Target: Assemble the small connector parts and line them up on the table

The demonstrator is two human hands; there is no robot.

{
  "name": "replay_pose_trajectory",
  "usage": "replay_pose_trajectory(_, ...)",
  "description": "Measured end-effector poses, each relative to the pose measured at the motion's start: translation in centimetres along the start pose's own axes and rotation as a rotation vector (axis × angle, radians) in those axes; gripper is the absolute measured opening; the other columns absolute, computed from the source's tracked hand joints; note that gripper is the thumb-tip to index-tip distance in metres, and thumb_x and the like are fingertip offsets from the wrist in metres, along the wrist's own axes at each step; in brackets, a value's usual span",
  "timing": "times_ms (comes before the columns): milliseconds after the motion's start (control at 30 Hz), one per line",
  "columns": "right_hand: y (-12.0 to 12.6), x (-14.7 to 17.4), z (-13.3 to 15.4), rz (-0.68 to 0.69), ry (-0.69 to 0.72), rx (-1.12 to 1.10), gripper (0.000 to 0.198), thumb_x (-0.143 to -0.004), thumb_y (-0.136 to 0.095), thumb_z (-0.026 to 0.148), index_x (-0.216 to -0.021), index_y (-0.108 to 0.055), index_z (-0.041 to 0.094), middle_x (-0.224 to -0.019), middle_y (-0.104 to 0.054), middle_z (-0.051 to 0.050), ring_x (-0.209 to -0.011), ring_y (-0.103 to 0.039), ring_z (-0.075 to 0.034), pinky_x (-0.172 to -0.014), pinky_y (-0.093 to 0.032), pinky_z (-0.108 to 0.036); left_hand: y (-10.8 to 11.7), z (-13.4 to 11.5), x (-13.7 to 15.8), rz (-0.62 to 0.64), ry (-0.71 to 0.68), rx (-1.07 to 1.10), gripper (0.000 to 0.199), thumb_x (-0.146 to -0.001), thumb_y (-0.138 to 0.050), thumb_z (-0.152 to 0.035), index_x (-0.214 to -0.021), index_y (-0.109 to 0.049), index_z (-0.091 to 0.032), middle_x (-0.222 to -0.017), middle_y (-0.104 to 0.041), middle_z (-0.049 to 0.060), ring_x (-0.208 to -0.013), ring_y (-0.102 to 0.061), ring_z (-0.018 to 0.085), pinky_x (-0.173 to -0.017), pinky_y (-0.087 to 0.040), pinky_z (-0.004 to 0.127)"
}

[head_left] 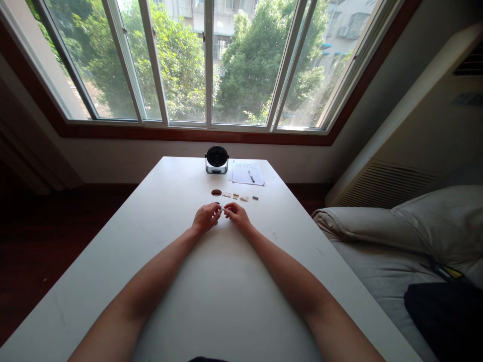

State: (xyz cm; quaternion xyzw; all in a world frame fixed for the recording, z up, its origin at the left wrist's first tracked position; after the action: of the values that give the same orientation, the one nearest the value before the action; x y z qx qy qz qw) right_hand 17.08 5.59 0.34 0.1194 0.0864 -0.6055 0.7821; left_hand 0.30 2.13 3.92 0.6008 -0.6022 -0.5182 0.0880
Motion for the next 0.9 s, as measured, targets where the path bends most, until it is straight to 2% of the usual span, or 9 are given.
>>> replay_pose_trajectory(533, -0.10, 0.01, -0.29, 0.001, -0.011, 0.070, 0.031, -0.082, -0.063, 0.051, -0.085, -0.062, 0.021, -0.072, -0.065, -0.002, -0.067, -0.061, -0.017, -0.065, -0.050, -0.030, 0.09, 0.00, 0.06, 0.004, -0.007, -0.026, 0.018, -0.093, -0.050, -0.028, -0.081, -0.063, -0.022, -0.075, -0.065, 0.001, -0.068, -0.058, 0.016, -0.066, -0.041, 0.028)
replay_pose_trajectory(767, -0.01, 0.12, 0.12, 0.001, 0.021, 0.044, 0.027, -0.082, -0.064, 0.047, -0.086, -0.062, 0.021, -0.077, -0.067, -0.002, -0.072, -0.062, -0.017, -0.067, -0.049, -0.030, 0.25, -0.06, 0.01, -0.006, -0.012, -0.027, 0.018, -0.094, -0.050, -0.029, -0.084, -0.063, -0.022, -0.077, -0.066, 0.002, -0.071, -0.060, 0.016, -0.067, -0.042, 0.028)
replay_pose_trajectory(900, 0.03, -0.01, -0.03, -0.005, 0.015, 0.012, 0.027, -0.080, -0.066, 0.046, -0.087, -0.062, 0.021, -0.075, -0.066, -0.001, -0.070, -0.061, -0.017, -0.067, -0.050, -0.031, 0.16, 0.05, -0.01, -0.004, 0.003, 0.029, 0.011, -0.092, -0.053, -0.027, -0.092, -0.063, -0.023, -0.082, -0.067, 0.000, -0.068, -0.060, 0.013, -0.066, -0.044, 0.026)
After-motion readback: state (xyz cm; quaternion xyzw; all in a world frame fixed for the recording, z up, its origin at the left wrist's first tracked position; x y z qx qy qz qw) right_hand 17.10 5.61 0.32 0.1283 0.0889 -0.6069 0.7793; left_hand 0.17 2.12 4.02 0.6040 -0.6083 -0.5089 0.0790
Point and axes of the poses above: each hand's wrist, its own x-axis away from the middle knuckle, its own y-axis out of the back of the hand, z = x × y, the point moved 3 cm from there along -x, towards the middle knuckle
